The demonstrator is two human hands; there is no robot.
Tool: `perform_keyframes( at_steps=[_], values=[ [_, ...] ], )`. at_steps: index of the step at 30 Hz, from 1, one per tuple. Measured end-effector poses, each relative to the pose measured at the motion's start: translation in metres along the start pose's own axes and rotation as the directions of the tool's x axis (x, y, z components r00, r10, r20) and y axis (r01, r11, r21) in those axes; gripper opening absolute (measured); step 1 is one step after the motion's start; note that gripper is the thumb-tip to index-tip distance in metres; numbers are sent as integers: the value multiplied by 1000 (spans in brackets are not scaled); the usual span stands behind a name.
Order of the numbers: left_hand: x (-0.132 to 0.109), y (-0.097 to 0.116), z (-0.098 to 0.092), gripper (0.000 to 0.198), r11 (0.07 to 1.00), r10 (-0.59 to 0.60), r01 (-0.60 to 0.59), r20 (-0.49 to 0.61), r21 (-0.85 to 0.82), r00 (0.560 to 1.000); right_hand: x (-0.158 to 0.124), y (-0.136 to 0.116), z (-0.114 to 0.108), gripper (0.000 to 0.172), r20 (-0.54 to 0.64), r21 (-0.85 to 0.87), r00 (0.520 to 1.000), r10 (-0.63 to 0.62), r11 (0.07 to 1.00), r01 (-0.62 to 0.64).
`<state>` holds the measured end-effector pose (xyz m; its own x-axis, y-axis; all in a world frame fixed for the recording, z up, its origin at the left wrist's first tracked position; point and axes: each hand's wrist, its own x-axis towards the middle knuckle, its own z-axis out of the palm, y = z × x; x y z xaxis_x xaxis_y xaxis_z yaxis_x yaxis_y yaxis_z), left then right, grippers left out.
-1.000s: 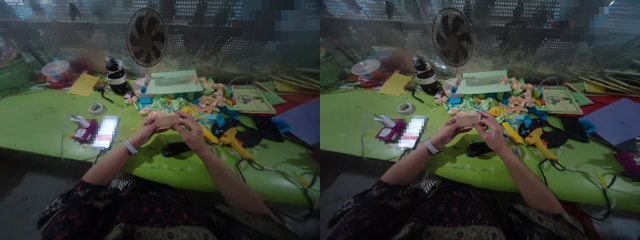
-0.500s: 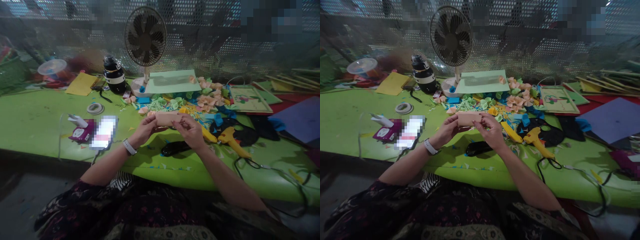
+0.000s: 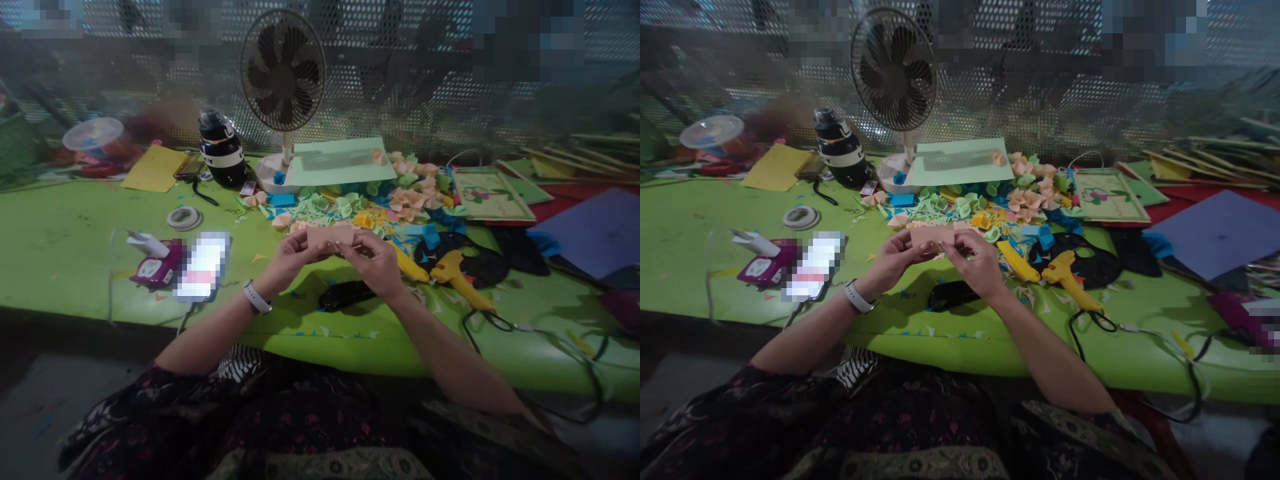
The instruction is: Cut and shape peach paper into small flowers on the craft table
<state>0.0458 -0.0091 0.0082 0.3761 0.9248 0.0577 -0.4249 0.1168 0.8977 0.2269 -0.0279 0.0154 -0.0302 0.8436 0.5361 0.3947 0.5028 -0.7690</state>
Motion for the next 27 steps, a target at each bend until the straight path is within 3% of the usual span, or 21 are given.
perform_keyframes(
  at_steps=[13,23,27],
  values=[
    [0,0,-1,35,999,-5,6,-9,49,1000,1,-3,0,34,16,-5,998,54,999,-54],
    [-1,1,0,31,997,-11,10,6,81,1000,0,-3,1,32,24,8,998,66,998,-66],
    [0,0,-1,31,998,-4,3,7,66,1000,1,-4,-1,34,-26,66,989,145,987,-143]
  ],
)
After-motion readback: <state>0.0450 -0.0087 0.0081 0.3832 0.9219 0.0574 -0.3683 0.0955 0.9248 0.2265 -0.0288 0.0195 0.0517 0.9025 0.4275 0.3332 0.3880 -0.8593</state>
